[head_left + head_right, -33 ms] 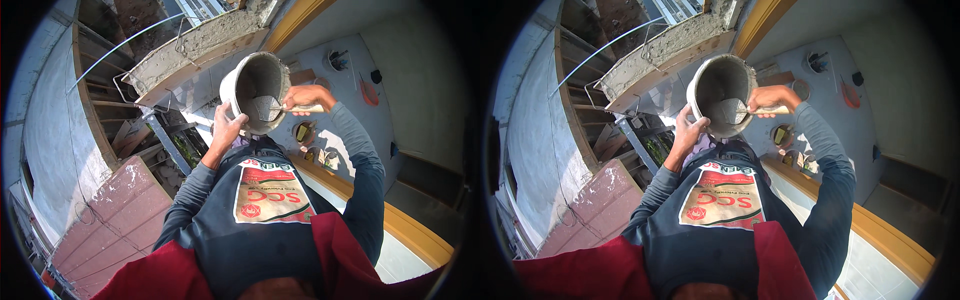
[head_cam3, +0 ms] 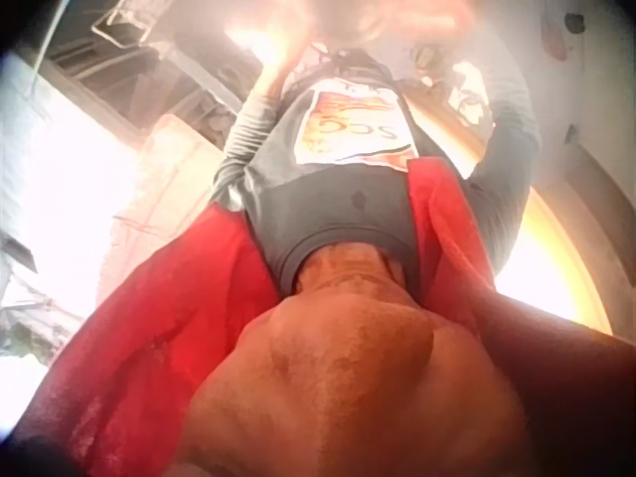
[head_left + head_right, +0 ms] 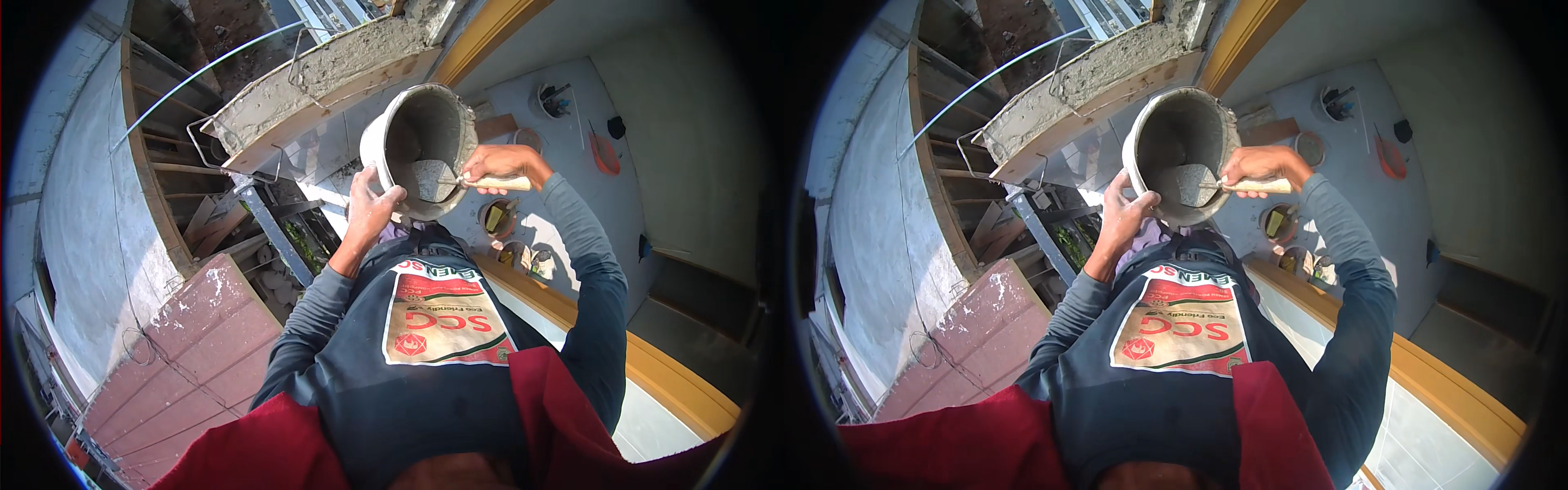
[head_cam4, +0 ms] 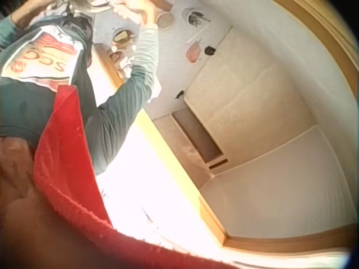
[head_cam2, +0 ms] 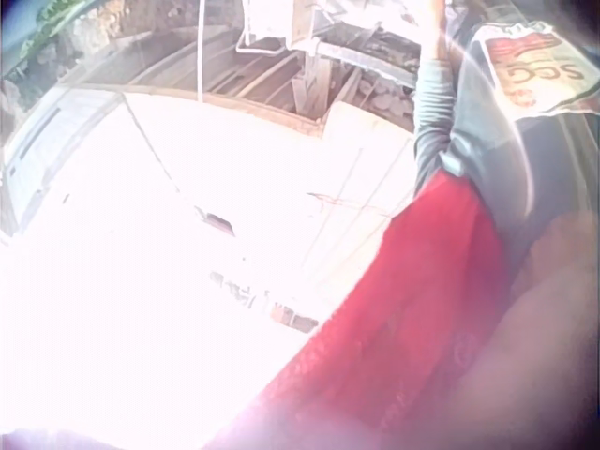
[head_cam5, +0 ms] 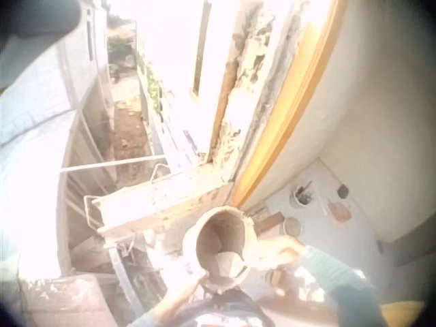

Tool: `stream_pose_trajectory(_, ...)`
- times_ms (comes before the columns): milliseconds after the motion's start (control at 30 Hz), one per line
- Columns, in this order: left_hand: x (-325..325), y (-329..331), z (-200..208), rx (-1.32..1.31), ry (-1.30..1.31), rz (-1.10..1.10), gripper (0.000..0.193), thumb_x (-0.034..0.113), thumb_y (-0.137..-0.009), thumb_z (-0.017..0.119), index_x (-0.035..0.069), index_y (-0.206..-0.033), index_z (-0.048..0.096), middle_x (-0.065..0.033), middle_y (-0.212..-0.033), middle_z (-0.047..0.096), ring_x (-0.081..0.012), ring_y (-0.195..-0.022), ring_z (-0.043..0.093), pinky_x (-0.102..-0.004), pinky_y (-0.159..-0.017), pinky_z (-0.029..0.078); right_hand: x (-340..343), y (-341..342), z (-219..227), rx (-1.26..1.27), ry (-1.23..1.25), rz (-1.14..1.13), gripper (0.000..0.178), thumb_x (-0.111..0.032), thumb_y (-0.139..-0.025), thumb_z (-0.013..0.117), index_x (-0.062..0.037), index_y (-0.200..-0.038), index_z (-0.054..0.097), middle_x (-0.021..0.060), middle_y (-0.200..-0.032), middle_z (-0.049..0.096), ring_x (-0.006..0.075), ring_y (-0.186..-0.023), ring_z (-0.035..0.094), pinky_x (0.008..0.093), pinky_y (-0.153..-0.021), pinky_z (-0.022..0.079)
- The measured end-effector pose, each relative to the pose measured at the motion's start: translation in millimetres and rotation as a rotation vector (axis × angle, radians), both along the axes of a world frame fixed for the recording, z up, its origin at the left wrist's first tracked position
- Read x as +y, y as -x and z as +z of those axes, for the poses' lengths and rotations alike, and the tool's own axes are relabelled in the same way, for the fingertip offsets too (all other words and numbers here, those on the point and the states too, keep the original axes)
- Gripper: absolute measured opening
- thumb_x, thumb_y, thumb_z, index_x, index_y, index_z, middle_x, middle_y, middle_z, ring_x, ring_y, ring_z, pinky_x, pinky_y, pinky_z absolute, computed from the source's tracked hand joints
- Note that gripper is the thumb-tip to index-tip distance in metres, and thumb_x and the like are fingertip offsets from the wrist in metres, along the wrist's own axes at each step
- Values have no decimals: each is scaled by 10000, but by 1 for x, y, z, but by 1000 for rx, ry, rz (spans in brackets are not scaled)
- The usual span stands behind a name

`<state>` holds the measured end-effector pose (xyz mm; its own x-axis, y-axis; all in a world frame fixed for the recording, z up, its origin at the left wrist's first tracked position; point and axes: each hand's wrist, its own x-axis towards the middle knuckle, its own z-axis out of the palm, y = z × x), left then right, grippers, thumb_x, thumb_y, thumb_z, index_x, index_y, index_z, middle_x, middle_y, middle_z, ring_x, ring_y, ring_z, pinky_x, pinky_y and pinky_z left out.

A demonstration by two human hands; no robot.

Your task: The person uses a trowel to apply mortar from a bucket onto the vertical edge of a window frame, smoothing the material along the pillar.

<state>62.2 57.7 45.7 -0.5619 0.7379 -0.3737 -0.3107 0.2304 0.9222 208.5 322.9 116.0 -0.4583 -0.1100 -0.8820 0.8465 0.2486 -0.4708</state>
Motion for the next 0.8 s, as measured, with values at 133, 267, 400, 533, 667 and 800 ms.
stream_pose_trajectory(133,-10,10,42,-123,-121,48,433,-50,-767,637,-39,-1195,573,-106,-994,656,-188,-783,690,-308,-624,613,-17,-32,16,211,351,-506,297,-202,-968,577,44,-1126,630,60,-741,607,92,-531,560,226,-418,454)
stream_pose_trajectory(267,-24,23,62,-256,-205,105,496,-39,-771,619,-24,-1261,543,-105,-996,678,-151,-754,673,-261,-559,594,-27,-21,53,323,158,-366,296,-185,-981,548,47,-1158,598,56,-752,594,84,-543,550,221,-428,450)
stream_pose_trajectory(400,-39,36,69,-317,-246,123,485,-49,-774,605,-20,-1254,546,-118,-1057,671,-167,-819,682,-285,-600,614,-40,-11,109,401,108,-332,285,-171,-998,514,38,-1176,588,48,-766,587,80,-554,550,221,-447,463)
stream_pose_trajectory(533,-52,46,81,-352,-291,148,457,-57,-767,597,-29,-1221,561,-111,-1030,688,-160,-779,687,-275,-591,612,-60,0,174,501,114,-308,326,-216,-1025,479,49,-1189,575,52,-798,580,79,-556,545,225,-442,453)
stream_pose_trajectory(667,-64,56,74,-348,-290,182,418,-65,-769,593,-33,-1185,584,-105,-982,699,-136,-717,686,-242,-553,603,-85,17,233,506,169,-456,352,-231,-1018,469,52,-1205,563,56,-787,581,79,-520,543,214,-424,443)
stream_pose_trajectory(800,-74,59,78,-370,-299,182,428,-72,-767,591,-32,-1193,578,-106,-989,696,-147,-739,695,-251,-564,609,-88,35,253,613,394,-600,424,-261,-1011,481,120,-1189,536,130,-748,574,133,-454,545,245,-366,455)
